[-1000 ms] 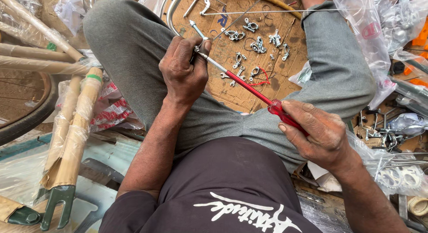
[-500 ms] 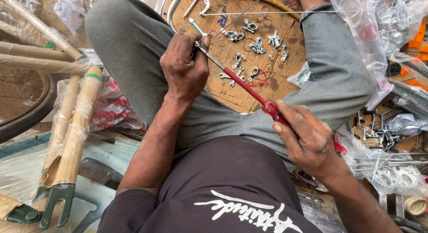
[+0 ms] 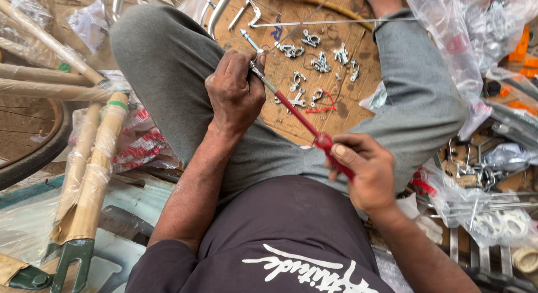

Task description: The person assembles small bicycle brake components and other mechanical parts by hand and using tools. They manipulate bolts, springs, and metal plates, threading them together and tightening them using a wrench and a screwdriver while working over their lap.

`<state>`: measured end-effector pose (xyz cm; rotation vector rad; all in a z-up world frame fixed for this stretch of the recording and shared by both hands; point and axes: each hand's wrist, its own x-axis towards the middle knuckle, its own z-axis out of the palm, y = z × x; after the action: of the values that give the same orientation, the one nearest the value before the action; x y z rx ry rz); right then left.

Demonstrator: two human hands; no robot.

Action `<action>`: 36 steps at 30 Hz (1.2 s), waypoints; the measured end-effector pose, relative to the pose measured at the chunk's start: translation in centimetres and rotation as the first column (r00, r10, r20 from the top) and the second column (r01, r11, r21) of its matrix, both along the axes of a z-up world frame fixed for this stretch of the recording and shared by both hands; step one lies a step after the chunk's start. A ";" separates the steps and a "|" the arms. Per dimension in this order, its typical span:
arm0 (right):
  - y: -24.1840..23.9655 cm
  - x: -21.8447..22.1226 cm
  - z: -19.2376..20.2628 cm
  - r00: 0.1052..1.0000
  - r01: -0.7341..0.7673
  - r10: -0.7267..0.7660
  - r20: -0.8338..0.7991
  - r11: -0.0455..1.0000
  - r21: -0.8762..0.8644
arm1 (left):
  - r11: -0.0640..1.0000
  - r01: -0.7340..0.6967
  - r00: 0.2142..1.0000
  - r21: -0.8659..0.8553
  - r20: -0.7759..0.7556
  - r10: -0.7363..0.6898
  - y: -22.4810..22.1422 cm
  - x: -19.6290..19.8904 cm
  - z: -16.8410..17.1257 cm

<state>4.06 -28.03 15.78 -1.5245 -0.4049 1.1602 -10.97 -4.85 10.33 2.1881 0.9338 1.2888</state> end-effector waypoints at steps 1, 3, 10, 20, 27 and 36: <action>0.0 -0.2 0.2 1.000 0.006 -0.006 -0.002 1.000 -0.007 | 1.000 0.006 1.000 -0.007 -0.002 -0.006 -0.1 0.0 0.0; 0.3 -0.2 0.6 -0.025 -0.542 -0.011 1.000 0.840 -0.004 | 0.998 0.022 1.000 0.056 -0.006 -0.022 -0.1 0.1 -0.1; 1.1 0.4 0.2 0.780 0.014 0.096 -0.618 0.985 0.170 | 0.999 0.040 0.999 0.018 -0.033 -0.039 0.7 0.1 -1.1; 0.3 -2.7 2.1 0.087 -0.454 0.062 0.994 0.891 -0.016 | 0.997 0.058 0.997 0.048 -0.057 -0.055 -0.1 0.5 0.0; 0.0 -2.6 1.3 0.528 -0.395 0.099 0.843 0.908 0.141 | 0.992 0.105 0.992 0.070 -0.076 -0.100 0.7 0.0 -1.2; -0.7 0.6 -5.5 0.967 -0.226 0.197 0.161 0.956 0.186 | 0.998 0.057 0.997 0.041 0.043 -0.059 0.4 0.7 -0.8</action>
<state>4.67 -28.69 10.26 -1.4120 -0.7759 1.1404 -10.30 -4.44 9.53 2.1910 0.8284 1.3330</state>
